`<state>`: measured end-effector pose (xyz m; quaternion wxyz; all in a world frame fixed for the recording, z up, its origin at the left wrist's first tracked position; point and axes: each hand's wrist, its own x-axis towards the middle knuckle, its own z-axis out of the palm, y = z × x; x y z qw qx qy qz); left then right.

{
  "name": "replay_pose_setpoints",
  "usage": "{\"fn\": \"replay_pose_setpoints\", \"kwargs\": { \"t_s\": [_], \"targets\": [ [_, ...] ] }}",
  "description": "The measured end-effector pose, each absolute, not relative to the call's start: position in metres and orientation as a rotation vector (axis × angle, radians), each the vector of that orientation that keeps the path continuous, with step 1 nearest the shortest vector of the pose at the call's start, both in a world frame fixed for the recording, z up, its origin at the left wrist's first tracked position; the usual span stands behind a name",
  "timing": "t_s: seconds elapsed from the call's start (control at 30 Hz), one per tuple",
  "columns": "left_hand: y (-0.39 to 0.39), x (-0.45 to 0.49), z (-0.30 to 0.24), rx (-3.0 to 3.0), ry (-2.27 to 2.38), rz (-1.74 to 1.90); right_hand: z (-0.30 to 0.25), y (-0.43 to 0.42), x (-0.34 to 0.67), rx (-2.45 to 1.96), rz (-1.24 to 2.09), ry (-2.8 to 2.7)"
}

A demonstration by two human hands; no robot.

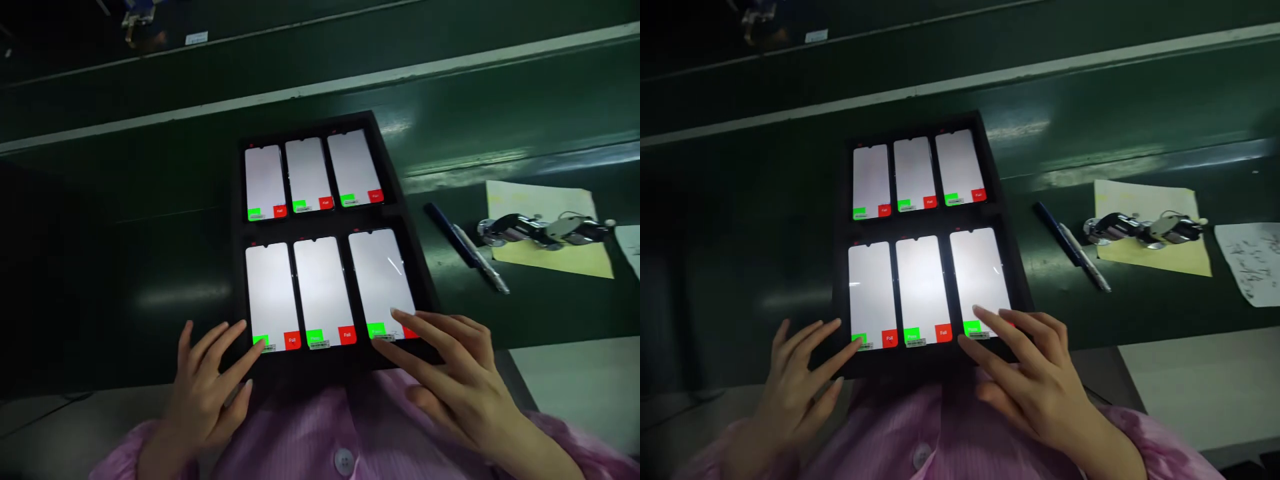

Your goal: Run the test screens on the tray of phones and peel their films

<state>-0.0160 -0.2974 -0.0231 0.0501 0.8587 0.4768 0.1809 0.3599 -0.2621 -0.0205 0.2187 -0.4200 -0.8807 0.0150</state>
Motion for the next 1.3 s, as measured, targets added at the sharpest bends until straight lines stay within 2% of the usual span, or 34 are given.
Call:
{"fn": "replay_pose_setpoints", "kwargs": {
  "t_s": [0.1,0.27,0.4,0.47,0.6,0.7,0.8,0.93,1.3],
  "targets": [
    [-0.289,-0.025,-0.032,2.375,1.617,0.748,-0.029,-0.264,0.388,-1.271,0.136,-2.323],
    [-0.221,0.005,-0.052,1.361,1.644,1.232,-0.056,-0.204,0.394,-1.471,0.909,-1.423],
    [-0.216,0.047,-0.059,1.203,1.457,1.203,-0.075,-0.186,0.376,-1.416,1.158,-1.332],
    [-0.245,0.051,-0.059,1.119,1.419,1.195,-0.081,-0.205,0.378,-1.406,1.150,-1.294],
    [-0.272,0.024,-0.057,1.214,1.670,1.062,-0.085,-0.229,0.408,-1.419,1.063,-1.288],
    [-0.205,0.009,-0.036,1.583,1.764,0.936,-0.066,-0.177,0.428,-1.453,0.958,-1.590],
    [-0.097,0.022,-0.007,2.228,1.706,0.669,-0.036,-0.080,0.417,-1.379,0.374,-2.065],
    [-0.002,0.063,0.001,2.397,1.647,0.498,-0.020,0.022,0.382,-1.351,0.253,-2.251],
    [0.009,0.075,-0.010,2.568,1.696,0.244,-0.022,0.063,0.358,-1.265,0.303,-2.402]
  ]
}}
